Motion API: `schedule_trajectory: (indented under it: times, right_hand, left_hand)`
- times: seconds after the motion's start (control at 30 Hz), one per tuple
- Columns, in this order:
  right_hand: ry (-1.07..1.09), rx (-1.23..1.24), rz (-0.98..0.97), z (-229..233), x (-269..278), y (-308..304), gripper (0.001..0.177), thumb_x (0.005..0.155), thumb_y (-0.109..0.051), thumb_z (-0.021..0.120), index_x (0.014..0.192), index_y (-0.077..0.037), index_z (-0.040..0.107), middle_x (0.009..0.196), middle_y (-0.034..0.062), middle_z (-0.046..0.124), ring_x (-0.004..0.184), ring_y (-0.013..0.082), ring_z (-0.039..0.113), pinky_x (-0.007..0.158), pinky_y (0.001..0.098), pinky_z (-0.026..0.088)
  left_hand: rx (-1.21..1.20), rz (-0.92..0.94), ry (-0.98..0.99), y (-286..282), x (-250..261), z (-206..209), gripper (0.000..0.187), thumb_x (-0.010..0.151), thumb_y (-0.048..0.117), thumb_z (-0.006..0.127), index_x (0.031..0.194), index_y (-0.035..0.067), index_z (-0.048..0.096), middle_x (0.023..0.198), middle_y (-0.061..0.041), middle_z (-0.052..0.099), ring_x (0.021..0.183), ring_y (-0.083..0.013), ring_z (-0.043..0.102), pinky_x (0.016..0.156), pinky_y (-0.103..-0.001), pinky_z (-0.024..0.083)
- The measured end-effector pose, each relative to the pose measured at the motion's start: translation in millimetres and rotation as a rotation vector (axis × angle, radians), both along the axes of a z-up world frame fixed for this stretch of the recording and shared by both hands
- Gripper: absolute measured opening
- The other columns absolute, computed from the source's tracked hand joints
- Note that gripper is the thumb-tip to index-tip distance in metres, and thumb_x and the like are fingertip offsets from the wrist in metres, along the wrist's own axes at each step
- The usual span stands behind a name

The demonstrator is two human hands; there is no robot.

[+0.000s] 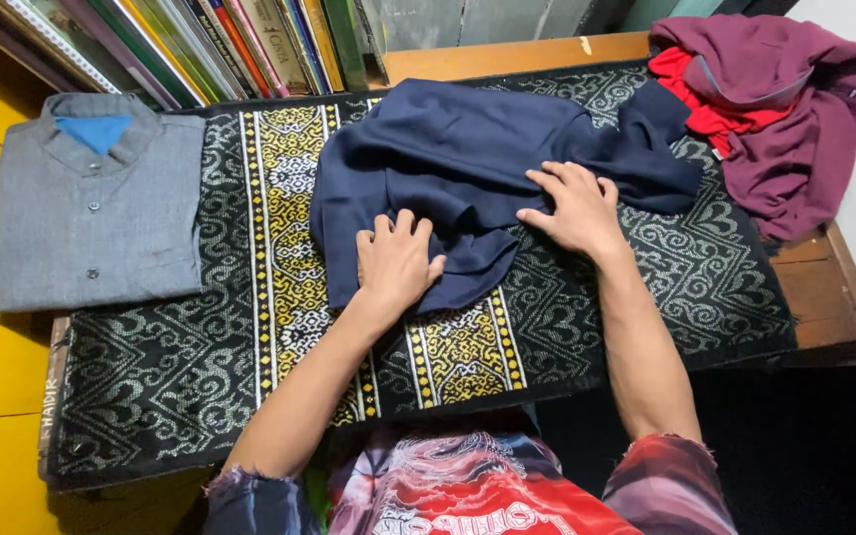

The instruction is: The person folds a navy blue long-sleeved shirt on a patterned table. They smooth the fabric, fold the sleeves inward, and fold the shirt in half. A gray shirt and a pile of other clothes remain on the table.

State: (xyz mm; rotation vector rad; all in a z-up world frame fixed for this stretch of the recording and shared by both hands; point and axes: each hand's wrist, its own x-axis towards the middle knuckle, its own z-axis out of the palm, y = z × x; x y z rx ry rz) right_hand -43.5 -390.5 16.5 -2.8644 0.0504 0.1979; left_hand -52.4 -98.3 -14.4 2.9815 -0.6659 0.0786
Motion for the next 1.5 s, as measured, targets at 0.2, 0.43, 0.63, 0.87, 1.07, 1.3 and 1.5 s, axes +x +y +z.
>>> schedule_trajectory:
  times: [0.2,0.43,0.63,0.87,1.07,1.3,1.5]
  right_hand:
    - [-0.318,-0.14,0.02,-37.7,7.7,-55.2,0.032,0.102,-0.045,0.062,0.132,-0.036,0.062,0.135,-0.0047,0.058,0.13,0.0205,0.052,0.11,0.0602,0.03]
    - [-0.647,-0.143,-0.012,-16.2,27.9,-108.5,0.017,0.105,-0.025,0.061,0.12,-0.027,0.067,0.108,0.0013,0.071,0.103,0.0265,0.07,0.086,0.0502,0.052]
    - [-1.026,-0.165,-0.056,70.9,29.6,-89.6,0.011,0.108,-0.004,0.064,0.114,-0.01,0.071,0.089,0.0048,0.06,0.06,0.016,0.056,0.047,0.0293,0.047]
    - [-1.002,0.09,-0.011,59.3,5.8,-81.8,0.011,0.103,-0.004,0.064,0.107,0.001,0.073,0.092,0.0125,0.075,0.071,0.0245,0.065,0.066,0.0358,0.054]
    - [-0.454,0.177,-0.119,-6.6,-3.5,-102.4,0.033,0.105,-0.046,0.072,0.119,-0.016,0.075,0.103,0.0173,0.074,0.102,0.0408,0.069,0.085,0.0515,0.055]
    - [-0.133,0.067,-0.111,25.3,21.3,-70.6,0.084,0.09,-0.063,0.068,0.156,-0.016,0.046,0.16,0.0207,0.039,0.141,0.0509,0.038,0.104,0.0693,0.038]
    - [0.089,-0.054,-0.025,27.0,47.6,-23.0,0.091,0.084,-0.057,0.073,0.161,-0.027,0.036,0.147,0.0213,0.055,0.135,0.0451,0.052,0.102,0.0701,0.04]
  left_hand:
    - [-0.08,-0.105,-0.453,15.4,21.9,-36.7,0.011,0.085,0.029,0.065,0.091,0.024,0.057,0.087,0.001,0.053,0.088,-0.0263,0.057,0.082,-0.048,0.043]
    - [-0.032,-0.142,-0.909,35.4,74.0,32.6,0.012,0.091,0.023,0.065,0.08,0.02,0.06,0.082,-0.006,0.056,0.064,-0.0294,0.059,0.059,-0.041,0.045]
    - [0.054,0.015,-0.918,32.8,131.1,89.5,0.006,0.093,0.022,0.064,0.094,0.018,0.06,0.094,-0.003,0.054,0.066,-0.0222,0.057,0.061,-0.037,0.044]
    - [-0.291,0.003,-0.43,20.3,117.0,97.9,0.024,0.089,0.01,0.056,0.11,0.014,0.068,0.098,-0.006,0.057,0.074,-0.0212,0.056,0.068,-0.04,0.046]
    - [-0.369,0.001,-0.588,25.1,63.9,30.7,0.056,0.085,0.044,0.066,0.134,0.017,0.06,0.125,-0.009,0.057,0.125,-0.0336,0.056,0.096,-0.048,0.047]
    - [-0.175,0.238,-0.023,23.2,27.9,41.0,0.112,0.074,0.059,0.081,0.163,0.017,0.027,0.166,-0.017,0.02,0.148,-0.0557,0.01,0.107,-0.082,0.011]
    - [-0.057,0.195,-0.247,36.9,69.8,-21.2,0.081,0.072,0.035,0.075,0.147,0.023,0.044,0.116,-0.002,0.054,0.102,-0.0304,0.056,0.078,-0.05,0.045]
